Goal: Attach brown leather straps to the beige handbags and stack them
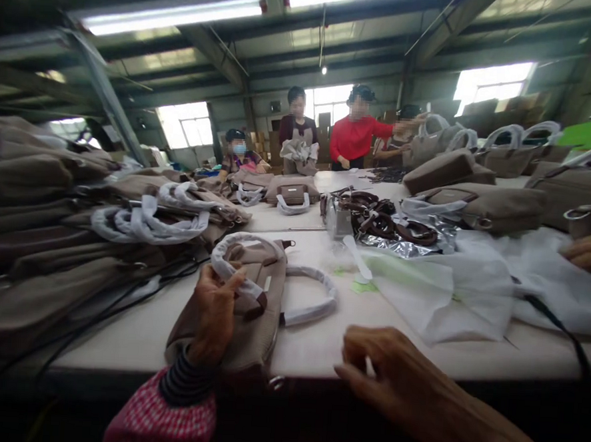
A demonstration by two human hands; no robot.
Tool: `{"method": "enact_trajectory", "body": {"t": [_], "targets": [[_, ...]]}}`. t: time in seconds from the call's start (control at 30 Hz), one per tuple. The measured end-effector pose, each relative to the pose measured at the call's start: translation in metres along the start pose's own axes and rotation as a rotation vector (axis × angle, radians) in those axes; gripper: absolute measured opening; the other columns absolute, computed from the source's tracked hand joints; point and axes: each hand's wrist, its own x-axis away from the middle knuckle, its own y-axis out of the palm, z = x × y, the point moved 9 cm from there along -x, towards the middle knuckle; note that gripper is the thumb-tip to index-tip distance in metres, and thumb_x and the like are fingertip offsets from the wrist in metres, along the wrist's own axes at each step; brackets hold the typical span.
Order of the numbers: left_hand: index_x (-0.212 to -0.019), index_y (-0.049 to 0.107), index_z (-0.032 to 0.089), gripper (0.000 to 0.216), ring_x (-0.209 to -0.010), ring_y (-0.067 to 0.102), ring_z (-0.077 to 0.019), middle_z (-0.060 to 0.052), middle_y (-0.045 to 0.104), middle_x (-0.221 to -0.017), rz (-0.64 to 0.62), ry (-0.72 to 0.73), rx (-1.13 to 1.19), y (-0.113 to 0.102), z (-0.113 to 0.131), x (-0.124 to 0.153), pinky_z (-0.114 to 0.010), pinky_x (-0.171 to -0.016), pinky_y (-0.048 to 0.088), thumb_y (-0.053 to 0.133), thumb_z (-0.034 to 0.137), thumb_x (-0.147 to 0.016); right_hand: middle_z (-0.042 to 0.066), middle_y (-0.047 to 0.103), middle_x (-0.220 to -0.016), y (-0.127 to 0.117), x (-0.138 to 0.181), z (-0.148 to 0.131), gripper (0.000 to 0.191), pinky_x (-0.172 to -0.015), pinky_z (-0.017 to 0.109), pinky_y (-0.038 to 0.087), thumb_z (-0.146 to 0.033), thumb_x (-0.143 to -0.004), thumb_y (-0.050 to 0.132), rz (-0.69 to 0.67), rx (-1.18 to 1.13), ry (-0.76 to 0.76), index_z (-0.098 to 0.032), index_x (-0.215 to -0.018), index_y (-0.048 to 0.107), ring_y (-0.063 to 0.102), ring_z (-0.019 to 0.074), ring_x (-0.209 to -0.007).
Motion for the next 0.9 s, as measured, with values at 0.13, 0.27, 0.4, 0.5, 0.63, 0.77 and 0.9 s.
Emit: {"method": "enact_trajectory", "body": {"t": [0.13,0.27,0.4,0.5,0.63,0.77,0.9], "targets": [[-0.135,0.044,0.022,0.064,-0.118,0.064,-0.0267,-0.012,0.059,-0.133,0.037,0.239,-0.21,0.001,0.017,0.003,-0.045,-0.104,0.053,0.073,0.014,-0.079,0.005,0.07,-0.106,-0.008,-0.094,-0.055,0.024,-0.083,0.031,0.051,-0.008,-0.088,0.056,0.143,0.021,-0.242,-0.02,-0.107,0.066,0.066,0.018,-0.089],[-0.148,0.042,0.021,0.069,-0.156,0.03,-0.0338,-0.017,0.038,-0.163,-0.08,0.752,-0.692,0.018,0.063,0.023,-0.057,-0.128,0.027,0.06,-0.001,-0.084,0.013,0.068,-0.123,0.03,-0.141,-0.056,0.042,-0.105,0.043,0.049,-0.002,-0.083,0.052,0.007,0.051,-0.431,-0.016,-0.119,0.067,0.063,0.0254,-0.117],[-0.123,0.066,0.025,0.03,-0.136,0.056,-0.0294,-0.007,0.069,-0.135,-0.694,0.849,-1.035,0.036,0.053,0.036,-0.054,-0.122,0.035,0.054,0.012,-0.099,0.014,0.065,-0.135,0.052,-0.139,-0.041,0.037,-0.114,0.045,0.045,-0.014,-0.094,0.054,-0.139,-0.044,-0.533,-0.017,-0.13,0.064,0.059,0.0245,-0.127],[-0.11,0.07,0.024,0.021,-0.105,0.069,-0.0251,-0.004,0.076,-0.106,-0.986,0.698,-1.141,0.024,0.035,0.038,-0.05,-0.109,0.046,0.049,0.028,-0.107,0.012,0.064,-0.14,0.049,-0.131,-0.038,0.034,-0.117,0.044,0.043,-0.021,-0.101,0.053,-0.131,-0.064,-0.526,-0.019,-0.133,0.063,0.057,0.0233,-0.132],[-0.086,0.069,0.022,0.025,-0.107,0.065,-0.0302,-0.006,0.073,-0.09,-0.984,0.856,-1.217,0.019,0.045,0.04,-0.067,-0.12,0.023,0.053,0.027,-0.104,0.009,0.073,-0.119,0.046,-0.138,-0.05,0.022,-0.107,0.042,0.047,-0.015,-0.098,0.054,-0.055,0.022,-0.453,-0.02,-0.112,0.071,0.063,0.0231,-0.114],[-0.066,0.062,0.021,0.044,-0.072,0.058,-0.0202,-0.001,0.06,-0.066,-1.066,0.656,-0.972,0.024,0.054,0.034,-0.043,-0.099,0.045,0.054,0.044,-0.103,0.005,0.073,-0.097,0.04,-0.163,-0.066,0.015,-0.093,0.038,0.05,-0.019,-0.1,0.058,0.062,-0.009,-0.336,-0.019,-0.093,0.071,0.064,0.0211,-0.095],[-0.061,0.048,0.02,0.055,-0.051,0.035,-0.0129,0.004,0.039,-0.055,-1.202,0.064,-0.707,0.016,0.031,0.029,-0.028,-0.053,0.029,0.042,0.051,-0.106,0.009,0.067,-0.12,0.043,-0.171,-0.086,0.019,-0.099,0.037,0.049,-0.028,-0.1,0.063,0.184,-0.087,-0.429,-0.02,-0.118,0.066,0.06,0.0228,-0.112]]}}
